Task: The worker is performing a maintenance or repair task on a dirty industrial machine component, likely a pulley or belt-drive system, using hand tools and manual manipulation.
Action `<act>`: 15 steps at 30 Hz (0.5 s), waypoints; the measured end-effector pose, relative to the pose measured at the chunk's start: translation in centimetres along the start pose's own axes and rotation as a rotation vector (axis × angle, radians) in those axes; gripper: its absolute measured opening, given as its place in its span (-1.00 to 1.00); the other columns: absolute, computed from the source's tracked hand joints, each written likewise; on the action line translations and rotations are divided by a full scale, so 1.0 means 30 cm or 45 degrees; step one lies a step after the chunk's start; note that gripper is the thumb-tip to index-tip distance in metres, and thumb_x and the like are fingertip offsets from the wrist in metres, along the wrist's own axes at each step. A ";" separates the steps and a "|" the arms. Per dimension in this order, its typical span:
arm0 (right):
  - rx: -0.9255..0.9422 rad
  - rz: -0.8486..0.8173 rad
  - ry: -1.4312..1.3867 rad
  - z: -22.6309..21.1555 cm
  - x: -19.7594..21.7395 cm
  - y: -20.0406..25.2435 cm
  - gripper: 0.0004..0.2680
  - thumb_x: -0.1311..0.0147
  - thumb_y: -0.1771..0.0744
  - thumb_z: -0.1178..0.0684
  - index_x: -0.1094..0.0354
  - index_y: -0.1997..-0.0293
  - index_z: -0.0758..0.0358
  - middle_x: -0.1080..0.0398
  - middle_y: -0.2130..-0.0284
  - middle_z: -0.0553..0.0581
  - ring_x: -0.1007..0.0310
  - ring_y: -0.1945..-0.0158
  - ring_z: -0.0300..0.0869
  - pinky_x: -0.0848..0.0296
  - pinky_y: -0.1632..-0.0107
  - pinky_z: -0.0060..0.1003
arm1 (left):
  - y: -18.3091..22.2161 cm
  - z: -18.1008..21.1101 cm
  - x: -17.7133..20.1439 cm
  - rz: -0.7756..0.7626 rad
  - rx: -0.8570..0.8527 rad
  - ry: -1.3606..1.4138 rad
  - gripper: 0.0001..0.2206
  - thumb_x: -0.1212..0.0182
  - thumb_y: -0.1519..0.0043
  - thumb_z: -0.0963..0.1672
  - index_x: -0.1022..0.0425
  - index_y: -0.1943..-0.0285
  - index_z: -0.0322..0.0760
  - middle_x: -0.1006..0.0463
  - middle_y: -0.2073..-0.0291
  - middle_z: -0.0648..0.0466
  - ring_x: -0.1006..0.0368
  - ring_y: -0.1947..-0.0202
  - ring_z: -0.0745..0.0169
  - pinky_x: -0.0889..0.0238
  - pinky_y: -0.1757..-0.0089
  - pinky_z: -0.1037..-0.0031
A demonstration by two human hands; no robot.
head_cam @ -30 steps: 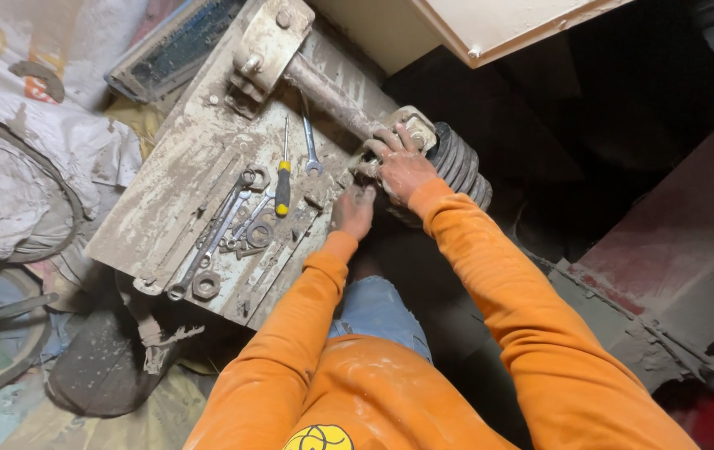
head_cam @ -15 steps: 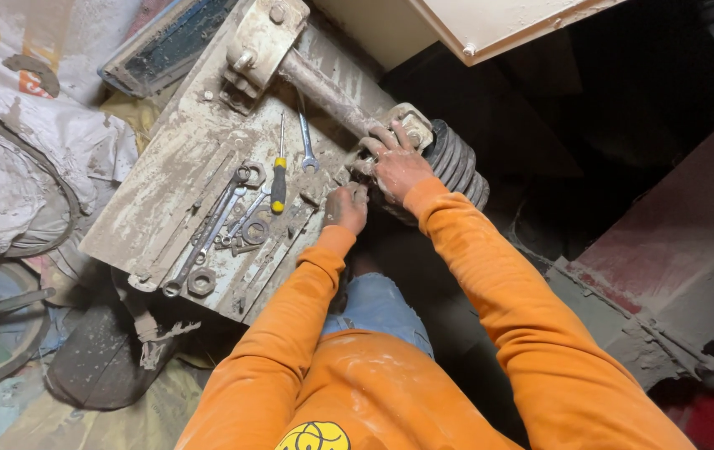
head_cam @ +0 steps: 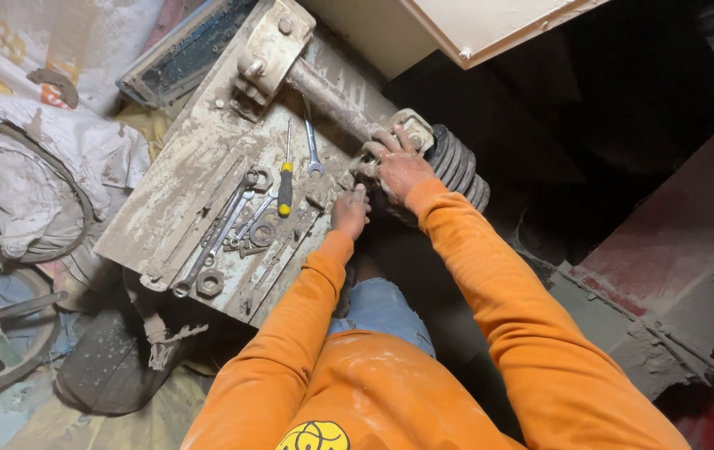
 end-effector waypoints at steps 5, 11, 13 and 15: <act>-0.001 0.051 -0.050 0.014 -0.030 -0.006 -0.61 -0.08 -0.28 0.10 -0.40 -0.24 -0.26 -0.15 -0.34 0.05 0.13 -0.51 0.00 0.33 -0.51 0.14 | -0.052 -0.099 -0.075 -0.145 0.140 0.071 -0.58 -0.06 -0.37 0.02 -0.57 0.27 -0.45 -0.62 0.47 -0.11 -0.45 0.55 0.09 -0.34 0.37 0.23; 0.005 0.035 -0.009 0.013 -0.023 -0.009 -0.60 0.01 -0.29 0.12 -0.39 -0.26 -0.29 -0.15 -0.36 0.00 0.13 -0.52 -0.03 0.35 -0.52 0.12 | 0.010 0.157 -0.017 0.043 -0.352 -0.874 -0.71 -0.19 -0.25 -0.04 -0.61 0.39 -0.37 -0.61 0.43 -0.17 -0.52 0.38 -0.09 -0.41 0.22 0.17; -0.005 -0.026 -0.009 0.012 -0.026 -0.008 -0.57 0.02 -0.26 0.12 -0.38 -0.27 -0.29 -0.14 -0.36 0.00 0.14 -0.51 -0.03 0.36 -0.51 0.11 | 0.033 0.209 -0.031 0.064 -0.491 -1.115 -0.75 -0.20 -0.23 -0.06 -0.59 0.38 -0.35 -0.60 0.40 -0.17 -0.53 0.31 -0.13 -0.41 0.18 0.15; -0.001 0.049 -0.063 0.023 -0.042 -0.015 -0.64 0.03 -0.33 0.11 -0.41 -0.24 -0.27 -0.15 -0.35 0.02 0.13 -0.52 -0.02 0.36 -0.53 0.14 | 0.052 0.222 -0.053 -0.004 -0.550 -1.312 -0.80 -0.15 -0.24 -0.10 -0.59 0.31 -0.32 -0.60 0.33 -0.11 -0.55 0.22 -0.10 -0.41 0.15 0.11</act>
Point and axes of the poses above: each hand's wrist, its own y-axis away from the middle knuckle, its own x-axis out of the back of the hand, z = x × y, the point moved 9 cm from there along -y, towards the middle knuckle
